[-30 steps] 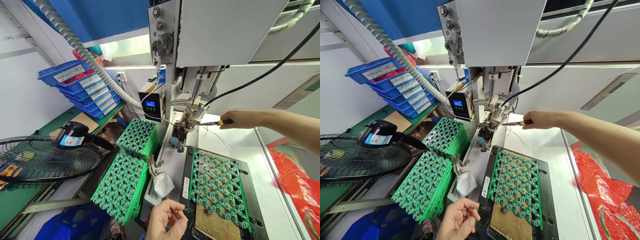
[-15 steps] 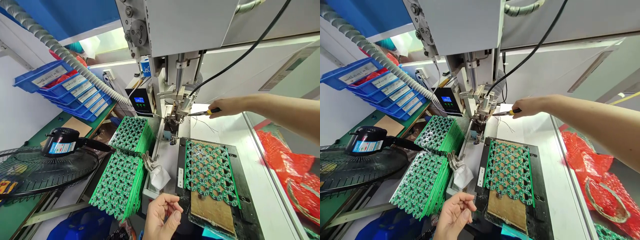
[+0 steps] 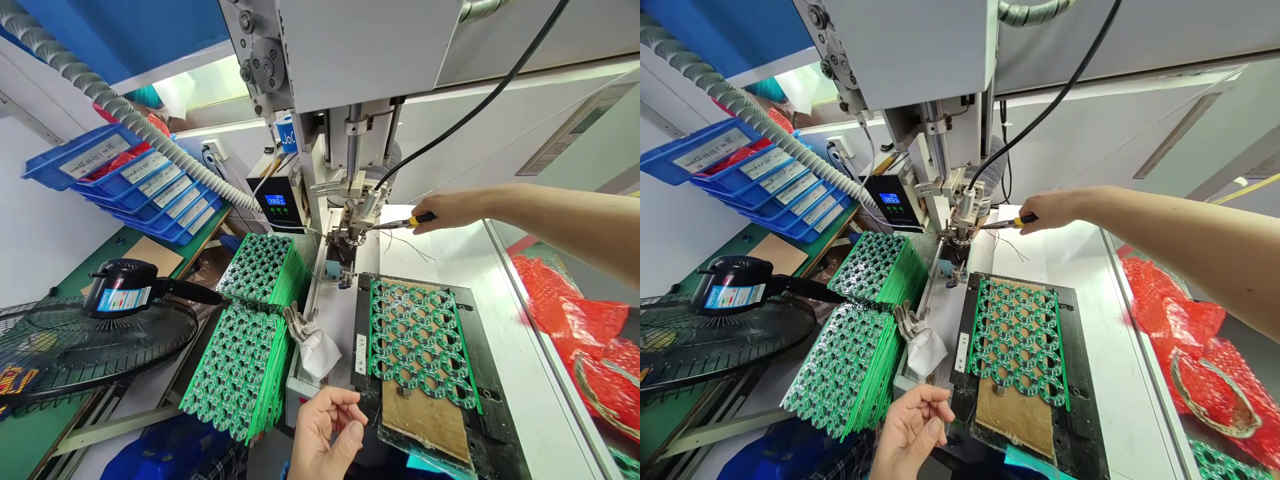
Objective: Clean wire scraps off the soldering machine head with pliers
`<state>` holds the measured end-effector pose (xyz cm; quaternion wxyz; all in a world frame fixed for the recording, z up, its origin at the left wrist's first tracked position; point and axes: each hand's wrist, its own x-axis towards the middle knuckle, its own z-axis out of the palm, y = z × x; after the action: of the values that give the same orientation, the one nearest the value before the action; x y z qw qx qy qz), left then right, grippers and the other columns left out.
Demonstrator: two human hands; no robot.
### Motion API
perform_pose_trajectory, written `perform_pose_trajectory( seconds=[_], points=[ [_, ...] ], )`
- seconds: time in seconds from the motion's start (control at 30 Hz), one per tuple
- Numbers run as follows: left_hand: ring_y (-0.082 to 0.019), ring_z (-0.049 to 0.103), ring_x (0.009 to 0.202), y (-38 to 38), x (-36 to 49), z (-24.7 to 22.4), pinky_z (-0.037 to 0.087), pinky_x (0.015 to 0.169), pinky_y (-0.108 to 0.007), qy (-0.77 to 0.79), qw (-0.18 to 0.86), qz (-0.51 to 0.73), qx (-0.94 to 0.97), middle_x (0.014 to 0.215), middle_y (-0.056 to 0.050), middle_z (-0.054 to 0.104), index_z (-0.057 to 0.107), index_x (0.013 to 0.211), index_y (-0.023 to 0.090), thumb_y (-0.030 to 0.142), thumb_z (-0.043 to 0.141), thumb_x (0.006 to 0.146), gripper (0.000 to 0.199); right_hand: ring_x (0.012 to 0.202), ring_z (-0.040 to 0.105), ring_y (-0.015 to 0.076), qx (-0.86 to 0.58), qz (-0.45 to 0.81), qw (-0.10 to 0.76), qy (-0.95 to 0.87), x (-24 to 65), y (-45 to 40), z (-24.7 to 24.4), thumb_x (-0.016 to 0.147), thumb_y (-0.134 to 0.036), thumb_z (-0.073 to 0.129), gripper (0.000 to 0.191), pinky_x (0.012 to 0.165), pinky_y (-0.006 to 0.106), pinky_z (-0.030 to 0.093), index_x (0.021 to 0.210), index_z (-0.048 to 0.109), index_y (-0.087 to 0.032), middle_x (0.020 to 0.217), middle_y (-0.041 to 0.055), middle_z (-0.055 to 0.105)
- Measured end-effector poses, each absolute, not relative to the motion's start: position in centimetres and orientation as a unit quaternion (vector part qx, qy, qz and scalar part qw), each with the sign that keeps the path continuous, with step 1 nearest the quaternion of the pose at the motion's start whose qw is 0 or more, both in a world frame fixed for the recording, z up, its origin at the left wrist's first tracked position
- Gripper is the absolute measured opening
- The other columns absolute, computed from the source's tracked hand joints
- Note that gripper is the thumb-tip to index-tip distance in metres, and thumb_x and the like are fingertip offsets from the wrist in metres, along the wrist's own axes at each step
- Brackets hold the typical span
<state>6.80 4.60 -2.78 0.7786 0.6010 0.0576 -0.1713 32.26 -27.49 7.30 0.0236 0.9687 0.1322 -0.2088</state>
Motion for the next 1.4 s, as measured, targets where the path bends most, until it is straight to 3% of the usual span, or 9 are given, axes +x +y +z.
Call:
perform_pose_trajectory(
  seconds=[0.13, 0.4, 0.63, 0.8, 0.97, 1.1, 1.2, 1.3, 1.4],
  points=[
    [-0.009, 0.051, 0.059, 4.6, 6.9, -2.7, 0.045, 0.056, -0.02, 0.06, 0.769, -0.175, 0.612, 0.077, -0.007, 0.064, 0.063, 0.095, 0.011, 0.047, 0.071, 0.068, 0.046, 0.058, 0.043, 0.0132, 0.969, -0.2, 0.051, 0.134, 32.3, -27.5, 7.2, 0.083, -0.047, 0.052, 0.032, 0.057, 0.028, 0.031, 0.067, 0.048, -0.019, 0.068, 0.0026, 0.054],
    [-0.011, 0.055, 0.066, 3.6, 7.4, -1.0, 0.046, 0.064, -0.023, 0.016, 0.741, -0.188, 0.644, 0.081, -0.009, 0.065, 0.062, 0.098, 0.011, 0.047, 0.068, 0.071, 0.045, 0.056, 0.044, 0.0122, 0.971, -0.181, 0.059, 0.147, 31.4, -27.1, 7.6, 0.086, -0.034, 0.047, 0.021, 0.057, 0.028, 0.032, 0.074, 0.05, -0.018, 0.072, 0.0045, 0.058],
    [-0.01, 0.049, 0.06, -2.5, 13.6, 3.7, 0.041, 0.057, -0.023, -0.096, 0.692, -0.26, 0.667, 0.075, -0.007, 0.062, 0.064, 0.088, 0.009, 0.032, 0.072, 0.065, 0.033, 0.072, 0.056, 0.0215, 0.97, -0.141, 0.182, 0.074, 29.7, -24.8, 10.2, 0.09, -0.032, 0.039, 0.022, 0.056, 0.029, 0.032, 0.094, 0.053, -0.017, 0.086, 0.0114, 0.061],
    [-0.012, 0.054, 0.064, -10.4, 20.2, 5.6, 0.042, 0.059, -0.025, 0.028, 0.777, -0.258, 0.573, 0.072, -0.005, 0.059, 0.055, 0.068, 0.013, 0.033, 0.063, 0.074, 0.023, 0.086, 0.06, 0.0284, 0.958, -0.086, 0.265, 0.071, 27.6, -22.6, 11.0, 0.087, -0.007, 0.027, 0.029, 0.061, 0.033, 0.037, 0.105, 0.05, -0.009, 0.096, 0.0174, 0.06],
    [-0.016, 0.061, 0.07, -14.6, 22.8, 7.5, 0.043, 0.058, -0.024, 0.137, 0.832, -0.235, 0.483, 0.074, -0.006, 0.06, 0.051, 0.066, 0.014, 0.025, 0.04, 0.085, 0.024, 0.089, 0.056, 0.032, 0.948, -0.011, 0.318, 0.035, 25.5, -20.9, 10.4, 0.081, -0.005, 0.036, 0.027, 0.064, 0.036, 0.037, 0.101, 0.053, -0.005, 0.098, 0.0212, 0.055],
    [-0.014, 0.058, 0.054, -13.9, 23.7, 7.2, 0.041, 0.048, -0.023, 0.123, 0.815, -0.248, 0.509, 0.07, -0.006, 0.056, 0.047, 0.062, 0.014, 0.027, 0.041, 0.083, 0.026, 0.087, 0.055, 0.0327, 0.945, 0.027, 0.324, 0.047, 24.9, -20.8, 10.0, 0.084, -0.005, 0.027, 0.031, 0.064, 0.037, 0.036, 0.099, 0.055, -0.004, 0.095, 0.0215, 0.054],
    [-0.012, 0.056, 0.055, -13.3, 24.3, 6.1, 0.042, 0.048, -0.023, 0.142, 0.816, -0.187, 0.528, 0.069, -0.004, 0.054, 0.046, 0.064, 0.014, 0.03, 0.044, 0.084, 0.026, 0.09, 0.055, 0.0338, 0.951, 0.019, 0.307, 0.043, 25.4, -21.5, 9.9, 0.085, -0.005, 0.021, 0.036, 0.065, 0.039, 0.038, 0.101, 0.053, -0.005, 0.098, 0.0218, 0.054],
    [-0.014, 0.059, 0.064, -13.4, 24.1, 5.1, 0.046, 0.059, -0.026, 0.125, 0.802, -0.14, 0.567, 0.073, -0.005, 0.057, 0.048, 0.069, 0.014, 0.025, 0.05, 0.082, 0.017, 0.092, 0.056, 0.03, 0.974, -0.109, 0.196, 0.032, 26.8, -22.9, 9.9, 0.086, -0.012, 0.029, 0.026, 0.065, 0.036, 0.04, 0.098, 0.051, -0.011, 0.103, 0.0191, 0.056],
    [-0.018, 0.059, 0.087, -13.6, 23.2, 4.2, 0.045, 0.078, -0.029, 0.153, 0.765, -0.062, 0.622, 0.094, -0.011, 0.06, 0.052, 0.081, 0.013, 0.021, 0.06, 0.077, 0.012, 0.081, 0.058, 0.0217, 0.965, -0.236, 0.097, 0.066, 28.5, -24.8, 9.6, 0.085, -0.022, 0.037, 0.014, 0.066, 0.031, 0.042, 0.08, 0.05, -0.018, 0.092, 0.0116, 0.061]
  ],
)
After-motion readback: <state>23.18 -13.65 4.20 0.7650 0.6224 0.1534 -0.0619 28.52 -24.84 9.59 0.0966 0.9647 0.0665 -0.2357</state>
